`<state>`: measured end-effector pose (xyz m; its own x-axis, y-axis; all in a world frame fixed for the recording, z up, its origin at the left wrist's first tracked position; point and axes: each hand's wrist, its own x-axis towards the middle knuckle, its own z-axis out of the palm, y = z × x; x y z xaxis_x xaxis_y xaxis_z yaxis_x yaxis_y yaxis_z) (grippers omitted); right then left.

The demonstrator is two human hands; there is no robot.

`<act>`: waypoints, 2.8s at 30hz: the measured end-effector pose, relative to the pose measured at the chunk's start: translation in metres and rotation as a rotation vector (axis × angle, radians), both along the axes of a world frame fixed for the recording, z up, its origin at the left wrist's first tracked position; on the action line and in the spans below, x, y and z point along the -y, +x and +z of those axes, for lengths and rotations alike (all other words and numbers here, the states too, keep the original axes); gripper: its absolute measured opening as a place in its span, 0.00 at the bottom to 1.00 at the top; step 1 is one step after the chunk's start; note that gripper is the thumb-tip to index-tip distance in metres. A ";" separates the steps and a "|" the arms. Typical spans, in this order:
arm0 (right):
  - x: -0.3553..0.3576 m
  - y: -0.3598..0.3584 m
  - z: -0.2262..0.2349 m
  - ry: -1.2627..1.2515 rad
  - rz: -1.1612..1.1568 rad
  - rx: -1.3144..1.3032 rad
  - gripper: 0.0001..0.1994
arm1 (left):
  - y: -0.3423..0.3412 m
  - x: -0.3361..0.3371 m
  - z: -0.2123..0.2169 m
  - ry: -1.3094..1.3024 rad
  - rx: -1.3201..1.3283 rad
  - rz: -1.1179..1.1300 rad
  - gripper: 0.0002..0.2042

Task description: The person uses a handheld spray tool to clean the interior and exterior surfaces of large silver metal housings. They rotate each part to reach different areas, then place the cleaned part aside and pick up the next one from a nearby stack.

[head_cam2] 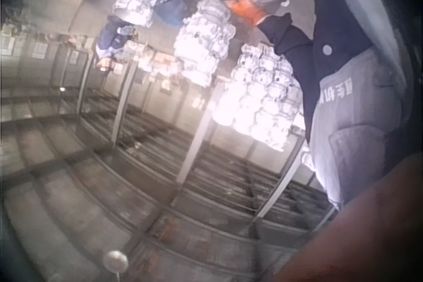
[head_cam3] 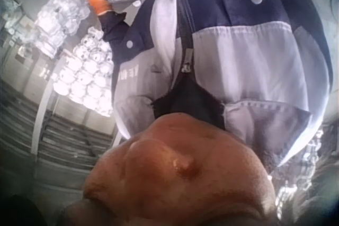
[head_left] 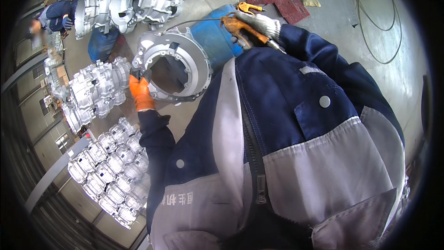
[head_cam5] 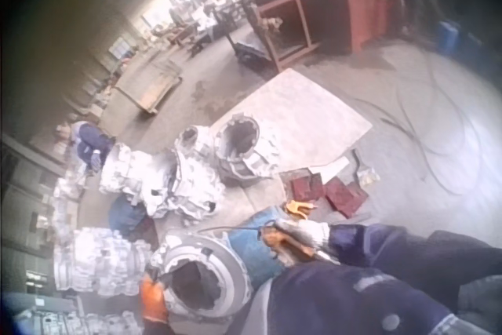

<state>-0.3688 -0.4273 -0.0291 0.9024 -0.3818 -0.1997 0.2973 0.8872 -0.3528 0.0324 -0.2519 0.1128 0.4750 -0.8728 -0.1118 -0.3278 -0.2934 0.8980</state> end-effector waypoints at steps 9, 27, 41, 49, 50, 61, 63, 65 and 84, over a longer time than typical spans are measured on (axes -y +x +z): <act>-0.006 -0.034 -0.045 -0.013 0.061 -0.359 0.23 | -0.003 -0.003 -0.004 -0.035 -0.009 0.035 0.22; -0.018 -0.031 -0.054 -0.260 0.124 -0.360 0.21 | 0.007 -0.005 -0.011 -0.040 0.019 0.029 0.24; -0.016 -0.028 -0.047 -0.246 0.185 -0.368 0.23 | 0.011 -0.008 -0.013 -0.059 0.003 0.030 0.24; -0.005 -0.034 -0.014 0.123 0.119 -0.400 0.26 | 0.008 -0.008 -0.008 -0.012 0.001 0.061 0.23; -0.003 -0.037 -0.008 0.093 0.167 -0.363 0.25 | 0.004 -0.007 -0.007 -0.015 -0.046 0.091 0.22; 0.033 0.018 0.047 -0.184 0.240 -0.029 0.29 | -0.020 0.010 -0.008 0.167 0.117 0.620 0.17; 0.020 0.012 0.076 -0.309 0.173 -0.045 0.29 | -0.018 0.012 -0.012 0.156 0.176 0.583 0.23; 0.015 -0.006 0.102 -0.351 0.203 -0.073 0.29 | -0.013 0.007 -0.012 0.215 0.252 0.494 0.28; 0.003 -0.137 0.064 -0.162 0.665 -0.347 0.27 | -0.044 0.021 0.000 0.169 0.210 0.410 0.17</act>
